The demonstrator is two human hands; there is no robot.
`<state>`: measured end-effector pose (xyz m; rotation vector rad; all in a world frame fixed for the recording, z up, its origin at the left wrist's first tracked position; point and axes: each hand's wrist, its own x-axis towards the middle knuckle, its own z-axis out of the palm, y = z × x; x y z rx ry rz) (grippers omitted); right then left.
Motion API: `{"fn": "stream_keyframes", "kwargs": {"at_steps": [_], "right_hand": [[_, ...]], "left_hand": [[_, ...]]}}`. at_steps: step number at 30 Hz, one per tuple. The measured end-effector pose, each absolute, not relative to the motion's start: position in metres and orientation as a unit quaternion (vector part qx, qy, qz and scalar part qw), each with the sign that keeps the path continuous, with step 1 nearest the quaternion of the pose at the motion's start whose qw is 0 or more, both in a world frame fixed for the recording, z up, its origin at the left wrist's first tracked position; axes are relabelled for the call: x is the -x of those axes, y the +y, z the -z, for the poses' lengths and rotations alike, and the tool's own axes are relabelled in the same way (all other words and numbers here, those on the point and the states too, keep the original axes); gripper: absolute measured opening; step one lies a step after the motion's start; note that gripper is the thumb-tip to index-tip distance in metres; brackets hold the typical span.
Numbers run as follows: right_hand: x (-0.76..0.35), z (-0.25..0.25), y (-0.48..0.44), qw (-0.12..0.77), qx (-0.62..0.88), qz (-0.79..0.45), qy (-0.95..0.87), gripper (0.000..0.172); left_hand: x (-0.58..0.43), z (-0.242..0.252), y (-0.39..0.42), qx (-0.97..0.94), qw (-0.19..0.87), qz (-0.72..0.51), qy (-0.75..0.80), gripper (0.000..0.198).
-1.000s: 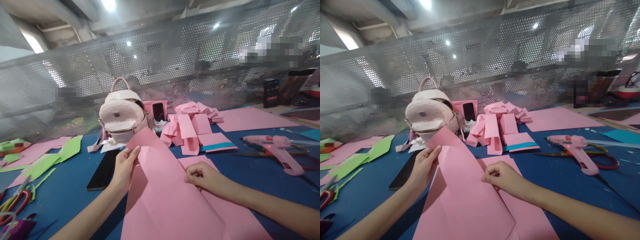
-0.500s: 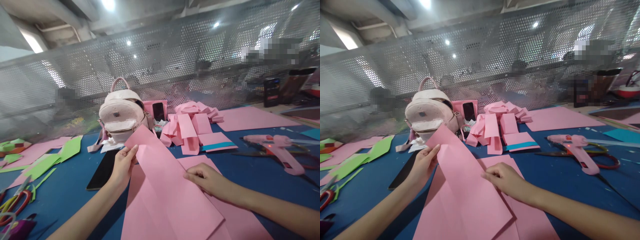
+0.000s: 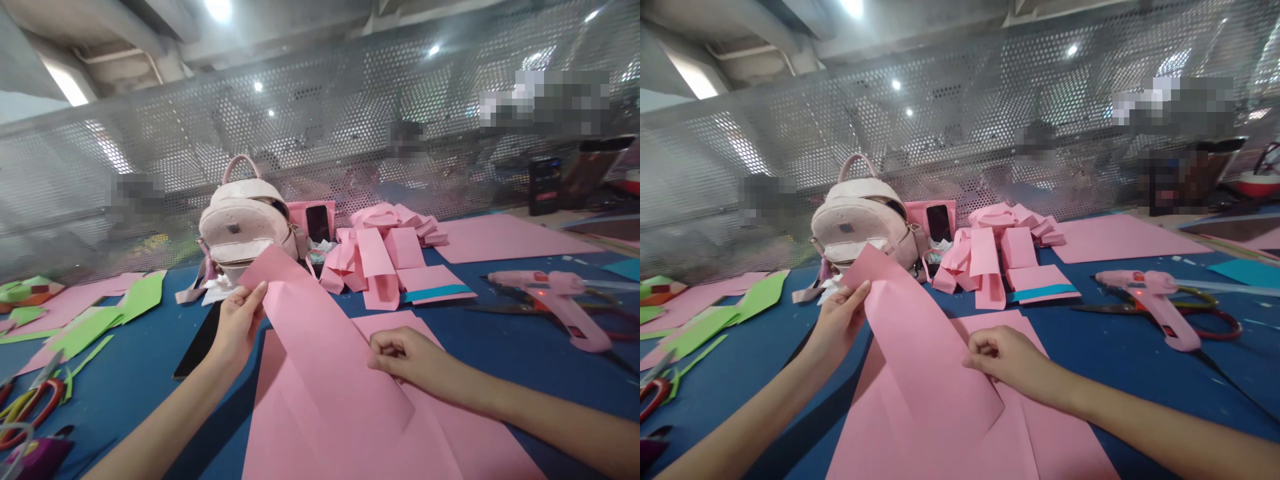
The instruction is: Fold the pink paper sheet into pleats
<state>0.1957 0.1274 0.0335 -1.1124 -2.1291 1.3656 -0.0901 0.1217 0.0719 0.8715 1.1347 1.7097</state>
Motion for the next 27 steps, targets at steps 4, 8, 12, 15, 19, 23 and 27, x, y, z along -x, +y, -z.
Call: {"fn": "stream_keyframes", "kwargs": {"at_steps": [4,8,12,15,19,23,27], "right_hand": [[-0.197,-0.031,0.127,0.192,0.398,-0.473,-0.762,0.051],[-0.198,-0.029,0.129,0.196,0.389,-0.476,-0.764,0.052],[-0.198,-0.029,0.129,0.209,0.397,-0.461,-0.766,0.052],[-0.198,-0.029,0.128,0.194,0.403,-0.5,-0.741,0.053],[-0.196,-0.029,0.13,0.234,0.391,-0.473,-0.754,0.052],[-0.196,-0.03,0.129,0.235,0.404,-0.519,-0.716,0.056],[-0.195,-0.029,0.128,0.246,0.395,-0.554,-0.691,0.056]], "left_hand": [[0.094,-0.074,0.123,-0.355,0.434,-0.689,0.458,0.043],[0.1,-0.073,0.125,-0.36,0.428,-0.689,0.46,0.04],[0.106,-0.073,0.129,-0.356,0.418,-0.696,0.462,0.039],[0.108,-0.076,0.131,-0.356,0.417,-0.698,0.46,0.037],[0.111,-0.079,0.132,-0.356,0.412,-0.704,0.457,0.037],[0.114,-0.08,0.133,-0.358,0.406,-0.711,0.449,0.035],[0.118,-0.082,0.134,-0.357,0.396,-0.721,0.443,0.033]]}}
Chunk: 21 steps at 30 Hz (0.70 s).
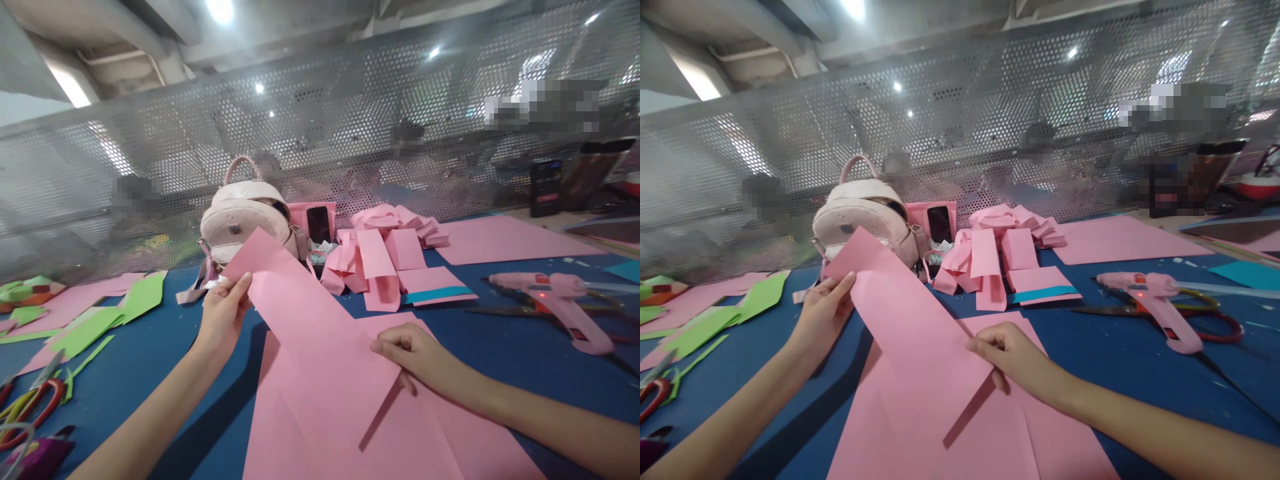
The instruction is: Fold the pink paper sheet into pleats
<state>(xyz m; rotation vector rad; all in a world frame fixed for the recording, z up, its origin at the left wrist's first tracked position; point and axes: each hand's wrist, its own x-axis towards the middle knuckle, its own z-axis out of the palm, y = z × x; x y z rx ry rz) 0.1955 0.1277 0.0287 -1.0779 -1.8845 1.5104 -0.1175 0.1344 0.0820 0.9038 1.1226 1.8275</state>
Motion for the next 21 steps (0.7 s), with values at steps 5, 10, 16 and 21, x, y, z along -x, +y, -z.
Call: {"fn": "stream_keyframes", "kwargs": {"at_steps": [5,10,16,21], "right_hand": [[-0.196,-0.027,0.129,0.255,0.401,-0.532,-0.701,0.051],[-0.194,-0.031,0.128,0.258,0.388,-0.563,-0.682,0.047],[-0.193,-0.038,0.126,0.238,0.359,-0.625,-0.651,0.04],[-0.196,-0.035,0.13,0.241,0.328,-0.557,-0.724,0.041]], "left_hand": [[0.124,-0.082,0.137,-0.348,0.388,-0.731,0.44,0.031],[0.127,-0.083,0.138,-0.342,0.389,-0.736,0.436,0.029],[0.128,-0.087,0.138,-0.337,0.391,-0.736,0.438,0.028],[0.127,-0.087,0.137,-0.35,0.404,-0.72,0.442,0.031]]}}
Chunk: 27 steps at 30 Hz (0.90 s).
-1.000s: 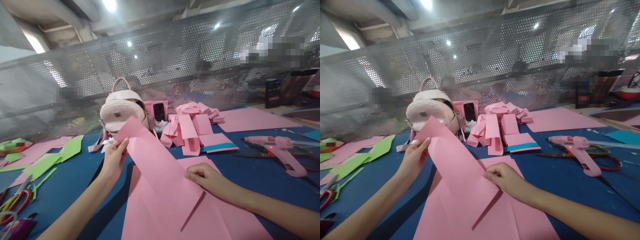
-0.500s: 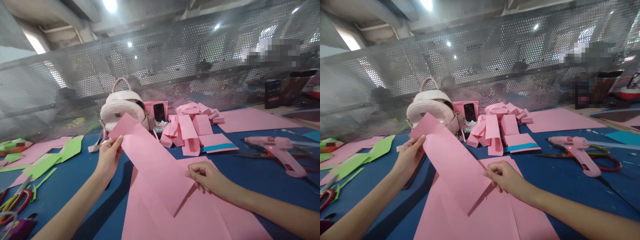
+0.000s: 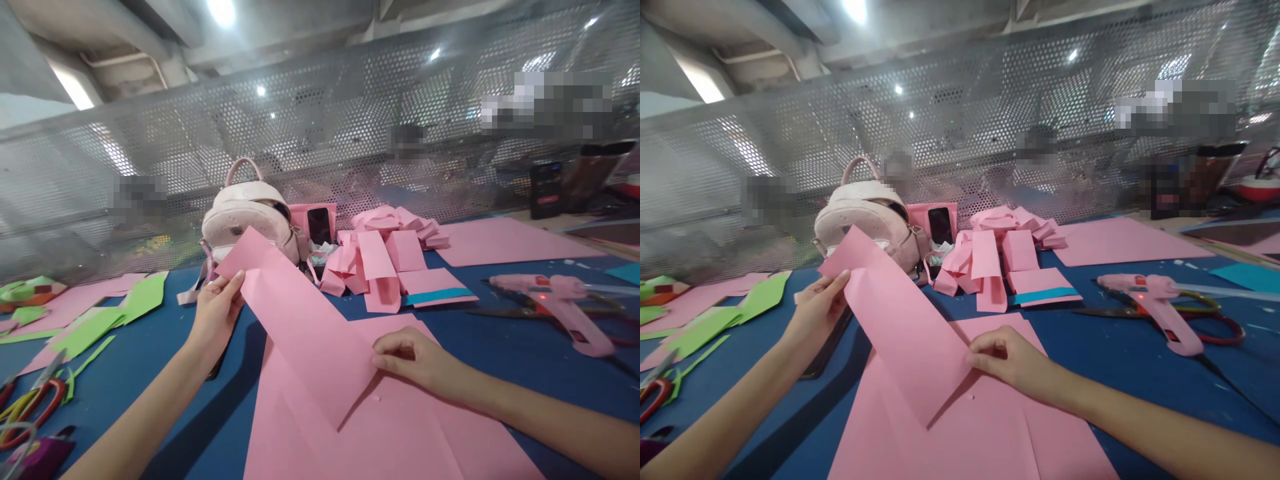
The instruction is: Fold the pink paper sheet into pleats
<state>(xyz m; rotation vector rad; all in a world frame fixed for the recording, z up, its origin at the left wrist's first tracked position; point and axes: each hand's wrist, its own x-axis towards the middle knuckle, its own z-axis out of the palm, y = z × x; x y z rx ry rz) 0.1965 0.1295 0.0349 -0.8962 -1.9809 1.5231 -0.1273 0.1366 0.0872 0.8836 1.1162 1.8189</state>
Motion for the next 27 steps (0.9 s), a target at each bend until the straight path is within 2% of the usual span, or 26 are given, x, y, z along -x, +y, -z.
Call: {"fn": "stream_keyframes", "kwargs": {"at_steps": [4,9,17,19,23,25,27], "right_hand": [[-0.198,-0.033,0.131,0.243,0.35,-0.533,-0.731,0.046],[-0.197,-0.034,0.132,0.256,0.413,-0.55,-0.679,0.04],[-0.196,-0.037,0.129,0.293,0.394,-0.502,-0.712,0.047],[-0.196,-0.037,0.129,0.279,0.387,-0.498,-0.724,0.043],[-0.194,-0.036,0.131,0.268,0.372,-0.52,-0.72,0.022],[-0.194,-0.035,0.131,0.267,0.392,-0.521,-0.71,0.021],[-0.193,-0.034,0.131,0.27,0.42,-0.502,-0.707,0.028]], "left_hand": [[0.111,-0.083,0.129,-0.377,0.439,-0.678,0.454,0.032],[0.073,-0.074,0.106,-0.402,0.498,-0.608,0.47,0.037],[0.06,-0.061,0.096,-0.424,0.52,-0.553,0.495,0.046],[0.062,-0.058,0.098,-0.428,0.519,-0.544,0.502,0.046],[0.06,-0.052,0.099,-0.438,0.521,-0.522,0.514,0.049],[0.057,-0.048,0.098,-0.444,0.516,-0.513,0.522,0.052],[0.054,-0.042,0.098,-0.45,0.505,-0.51,0.531,0.057]]}}
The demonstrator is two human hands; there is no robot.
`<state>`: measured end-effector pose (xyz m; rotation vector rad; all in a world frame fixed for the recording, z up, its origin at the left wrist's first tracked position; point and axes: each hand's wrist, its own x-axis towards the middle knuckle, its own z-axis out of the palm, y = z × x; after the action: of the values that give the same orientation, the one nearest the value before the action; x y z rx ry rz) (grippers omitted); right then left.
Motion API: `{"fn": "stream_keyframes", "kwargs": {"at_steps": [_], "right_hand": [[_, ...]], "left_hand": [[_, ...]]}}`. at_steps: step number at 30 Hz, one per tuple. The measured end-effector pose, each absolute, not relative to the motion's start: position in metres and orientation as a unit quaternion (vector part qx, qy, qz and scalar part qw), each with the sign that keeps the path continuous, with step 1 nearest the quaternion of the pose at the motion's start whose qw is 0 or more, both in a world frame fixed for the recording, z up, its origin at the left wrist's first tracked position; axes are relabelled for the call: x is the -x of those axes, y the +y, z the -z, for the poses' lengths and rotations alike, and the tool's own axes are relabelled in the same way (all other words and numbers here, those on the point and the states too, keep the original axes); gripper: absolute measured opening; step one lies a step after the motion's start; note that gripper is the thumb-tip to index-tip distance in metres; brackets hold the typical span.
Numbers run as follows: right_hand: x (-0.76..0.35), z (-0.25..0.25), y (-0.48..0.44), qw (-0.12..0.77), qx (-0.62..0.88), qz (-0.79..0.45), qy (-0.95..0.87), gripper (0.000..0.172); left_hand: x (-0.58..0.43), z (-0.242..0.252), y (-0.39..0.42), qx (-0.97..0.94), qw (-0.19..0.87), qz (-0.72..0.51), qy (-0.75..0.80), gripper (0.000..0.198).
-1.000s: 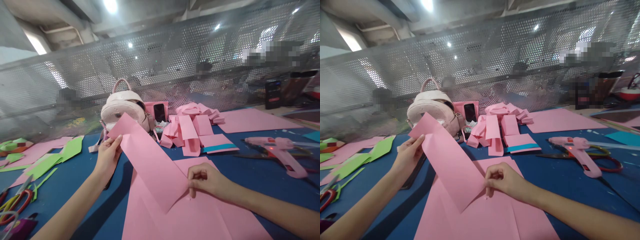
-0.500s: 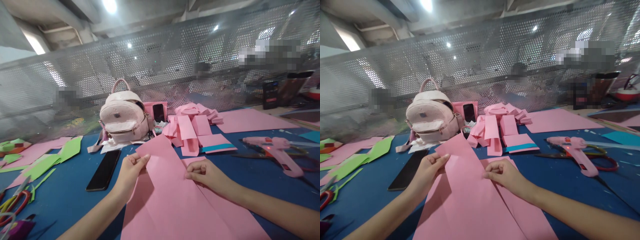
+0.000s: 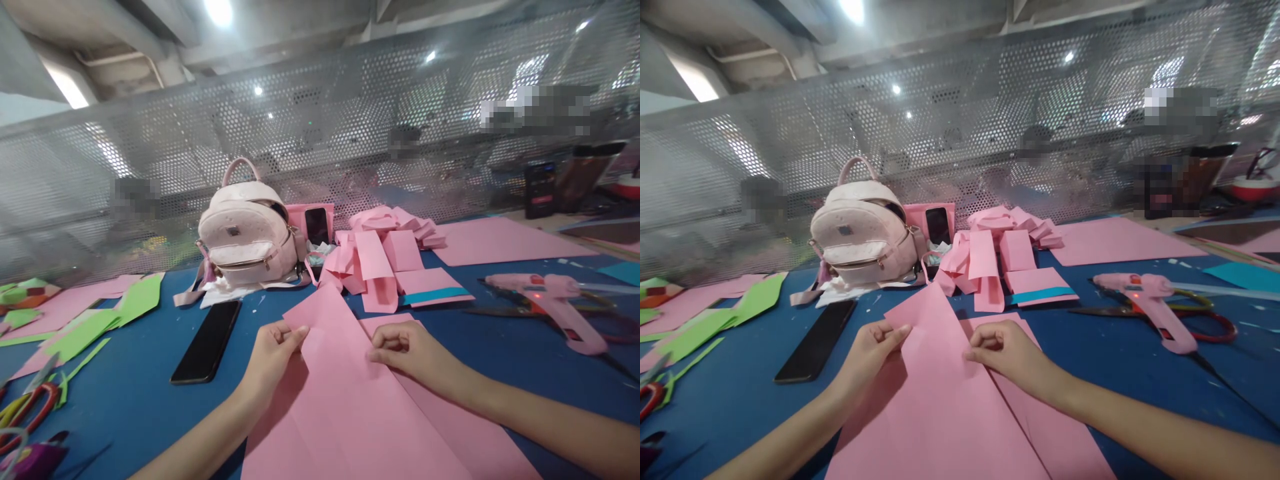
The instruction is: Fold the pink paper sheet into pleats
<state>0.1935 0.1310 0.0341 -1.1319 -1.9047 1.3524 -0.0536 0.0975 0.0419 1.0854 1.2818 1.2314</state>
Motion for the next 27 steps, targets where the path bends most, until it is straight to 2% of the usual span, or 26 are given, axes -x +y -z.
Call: {"fn": "stream_keyframes", "kwargs": {"at_steps": [4,9,19,24,27], "right_hand": [[-0.194,-0.034,0.13,0.276,0.406,-0.477,-0.729,0.04],[-0.193,-0.033,0.132,0.27,0.388,-0.482,-0.737,0.031],[-0.195,-0.036,0.131,0.307,0.415,-0.445,-0.732,0.033],[-0.194,-0.034,0.132,0.306,0.395,-0.469,-0.728,0.031],[-0.194,-0.032,0.134,0.328,0.406,-0.483,-0.704,0.035]], "left_hand": [[0.053,-0.032,0.096,-0.457,0.49,-0.502,0.547,0.063],[0.054,-0.031,0.093,-0.466,0.486,-0.489,0.555,0.061],[0.043,-0.035,0.088,-0.486,0.534,-0.427,0.543,0.073],[0.043,-0.031,0.089,-0.497,0.527,-0.411,0.554,0.07],[0.041,-0.028,0.087,-0.51,0.521,-0.393,0.56,0.067]]}}
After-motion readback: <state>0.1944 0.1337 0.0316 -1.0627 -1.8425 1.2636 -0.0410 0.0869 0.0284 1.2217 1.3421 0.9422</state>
